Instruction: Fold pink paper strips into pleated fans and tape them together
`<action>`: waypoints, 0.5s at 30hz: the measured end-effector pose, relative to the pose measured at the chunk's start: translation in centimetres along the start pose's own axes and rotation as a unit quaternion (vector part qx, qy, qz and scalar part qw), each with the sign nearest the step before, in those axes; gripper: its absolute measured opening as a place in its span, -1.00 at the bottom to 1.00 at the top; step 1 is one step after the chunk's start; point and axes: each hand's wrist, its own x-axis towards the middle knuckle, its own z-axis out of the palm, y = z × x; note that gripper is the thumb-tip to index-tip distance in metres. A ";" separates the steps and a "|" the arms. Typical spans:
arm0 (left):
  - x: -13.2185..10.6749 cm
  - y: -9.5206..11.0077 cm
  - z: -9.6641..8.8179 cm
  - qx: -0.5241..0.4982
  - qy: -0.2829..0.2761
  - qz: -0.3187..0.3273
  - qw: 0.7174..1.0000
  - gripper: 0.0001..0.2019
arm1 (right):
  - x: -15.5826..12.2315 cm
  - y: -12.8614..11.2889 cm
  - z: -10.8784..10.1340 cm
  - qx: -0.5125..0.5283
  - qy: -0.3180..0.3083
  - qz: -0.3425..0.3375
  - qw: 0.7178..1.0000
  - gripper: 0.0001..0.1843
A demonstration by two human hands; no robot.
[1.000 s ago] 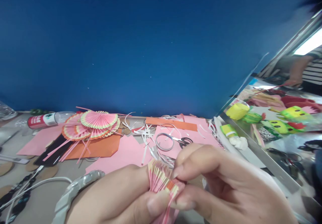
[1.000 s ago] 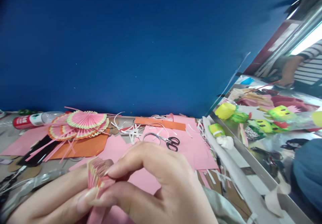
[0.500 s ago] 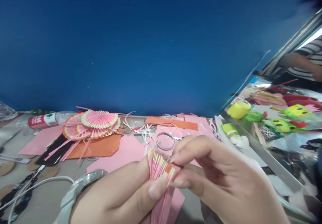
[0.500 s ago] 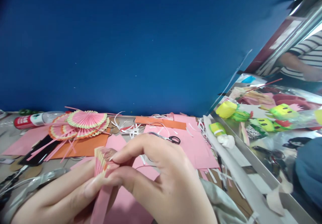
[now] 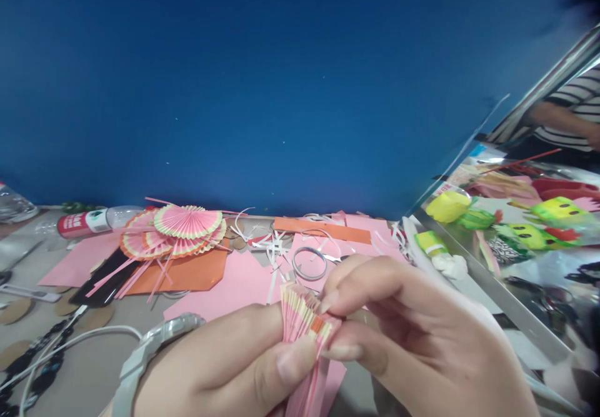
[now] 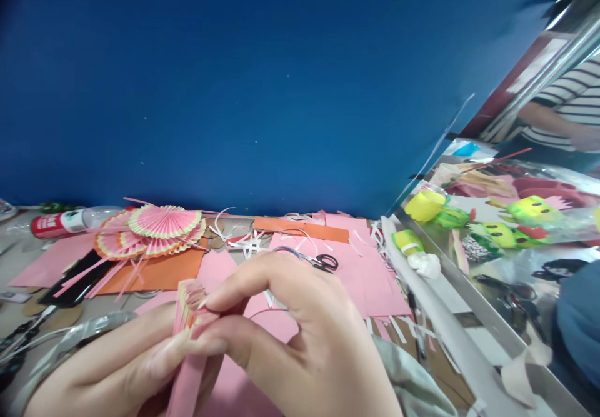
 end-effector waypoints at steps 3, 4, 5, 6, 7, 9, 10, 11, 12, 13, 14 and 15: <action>0.0 0.1 0.4 -0.027 -0.018 0.016 0.999 -0.60 | -0.1 -0.1 0.0 0.015 0.001 0.008 1.000 -0.87; 0.1 0.1 0.5 -0.036 -0.022 0.022 0.999 -0.62 | -0.1 -0.1 0.0 0.019 -0.001 0.011 1.000 -0.87; 0.1 0.2 0.5 -0.044 -0.026 0.026 0.998 -0.63 | -0.1 -0.1 0.0 0.025 -0.003 0.012 1.000 -0.86; 0.2 0.3 0.5 -0.048 -0.028 0.029 0.998 -0.64 | -0.1 0.0 0.0 0.033 -0.003 0.012 0.999 -0.86; 0.3 0.3 0.5 -0.050 -0.029 0.033 0.998 -0.64 | -0.1 0.0 0.0 0.042 -0.004 0.009 0.999 -0.86; 0.4 0.5 0.4 -0.046 -0.023 0.039 0.998 -0.65 | -0.1 0.1 0.0 0.057 -0.005 0.002 0.998 -0.84; 0.4 0.5 0.4 -0.045 -0.021 0.041 0.998 -0.66 | -0.1 0.1 0.0 0.060 -0.006 -0.002 0.998 -0.83; 0.4 0.6 0.4 -0.046 -0.020 0.044 0.998 -0.66 | 0.0 0.1 0.0 0.061 -0.008 -0.004 0.998 -0.82; 0.4 0.6 0.3 -0.049 -0.021 0.045 0.998 -0.66 | 0.0 0.1 0.0 0.062 -0.008 -0.005 0.998 -0.82; 0.3 0.5 0.3 -0.054 -0.025 0.043 0.997 -0.66 | 0.0 0.1 0.1 0.064 -0.006 -0.008 0.998 -0.83; 0.3 0.5 0.2 -0.056 -0.032 0.040 0.997 -0.65 | 0.0 0.1 0.2 0.067 -0.003 -0.011 0.998 -0.85; 0.2 0.3 0.2 -0.056 -0.038 0.035 0.997 -0.64 | -0.1 0.1 0.3 0.072 0.005 -0.014 0.997 -0.87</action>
